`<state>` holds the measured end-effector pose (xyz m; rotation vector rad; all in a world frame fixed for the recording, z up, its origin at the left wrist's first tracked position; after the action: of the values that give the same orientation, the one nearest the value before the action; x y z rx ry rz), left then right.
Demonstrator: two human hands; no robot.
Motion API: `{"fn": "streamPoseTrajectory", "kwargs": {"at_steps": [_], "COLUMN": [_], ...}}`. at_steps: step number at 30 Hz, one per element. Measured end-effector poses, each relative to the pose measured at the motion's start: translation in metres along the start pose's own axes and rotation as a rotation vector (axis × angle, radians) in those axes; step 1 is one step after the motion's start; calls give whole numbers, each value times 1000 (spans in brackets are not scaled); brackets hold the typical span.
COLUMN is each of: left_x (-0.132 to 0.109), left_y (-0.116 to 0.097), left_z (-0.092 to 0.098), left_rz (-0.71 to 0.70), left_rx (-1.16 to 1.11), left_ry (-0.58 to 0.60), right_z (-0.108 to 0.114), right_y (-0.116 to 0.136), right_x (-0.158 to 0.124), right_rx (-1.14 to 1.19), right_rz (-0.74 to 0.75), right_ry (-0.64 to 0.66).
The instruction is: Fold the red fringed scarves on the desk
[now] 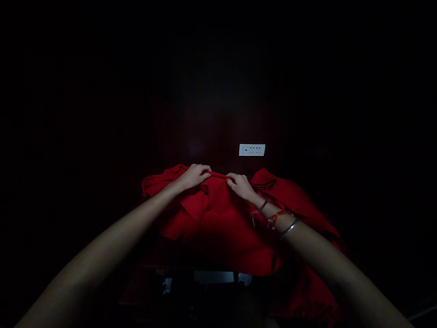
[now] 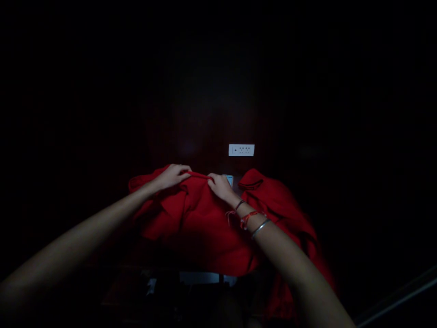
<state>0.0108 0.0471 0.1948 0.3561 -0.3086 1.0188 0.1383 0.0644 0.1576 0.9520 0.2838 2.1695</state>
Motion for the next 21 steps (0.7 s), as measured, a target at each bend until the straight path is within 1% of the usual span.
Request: {"fn": "streamPoseTrajectory", "kwargs": {"at_steps": [3,4,6,9,10,11,12,13,15,17,18,19,21], "left_x": [-11,-16,-24,-31,-31,-28,-24,-19,-9,-1,2,5,12], "left_y": [19,28,50,82,88,89,86,77,44,-4,-28,-50,-84], "left_z": [-19,-26,-37,-45,-48,-51,-55,-59,-67,-74,-78,-82,-89], "left_rz": [22,60,187,406,442,450,433,389,259,96,47,9,23], "left_rx": [259,325,391,324,282,242,213,184,102,-42,-92,-131,-196], "left_ry": [87,115,136,86,75,71,75,79,77,71,74,72,54], "right_z": [21,32,61,109,124,138,148,156,162,157,153,149,142], "right_y": [-16,-20,-24,-24,-24,-25,-28,-31,-42,-52,-55,-57,-56], "right_x": [-7,-8,-10,-9,-9,-10,-11,-13,-17,-22,-25,-26,-28], "right_rx": [-59,-66,-56,-7,9,22,25,19,-16,-52,-51,-32,57], "right_rz": [-56,-70,-78,-62,-56,-58,-72,-101,-186,-262,-284,-291,-278], "right_ry": [-69,-105,-201,-332,-364,-391,-406,-404,-346,-242,-195,-153,-83]}}
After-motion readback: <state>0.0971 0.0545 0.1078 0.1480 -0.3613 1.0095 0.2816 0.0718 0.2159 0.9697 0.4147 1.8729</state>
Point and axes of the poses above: each hand's wrist, its own x-axis towards the middle knuckle, its own z-axis out of the back of the hand, y = z × x, the point moved 7 cm from there along x, towards the middle knuckle, and after that the axes turned 13 degrees about x, right-handed, at the moved point
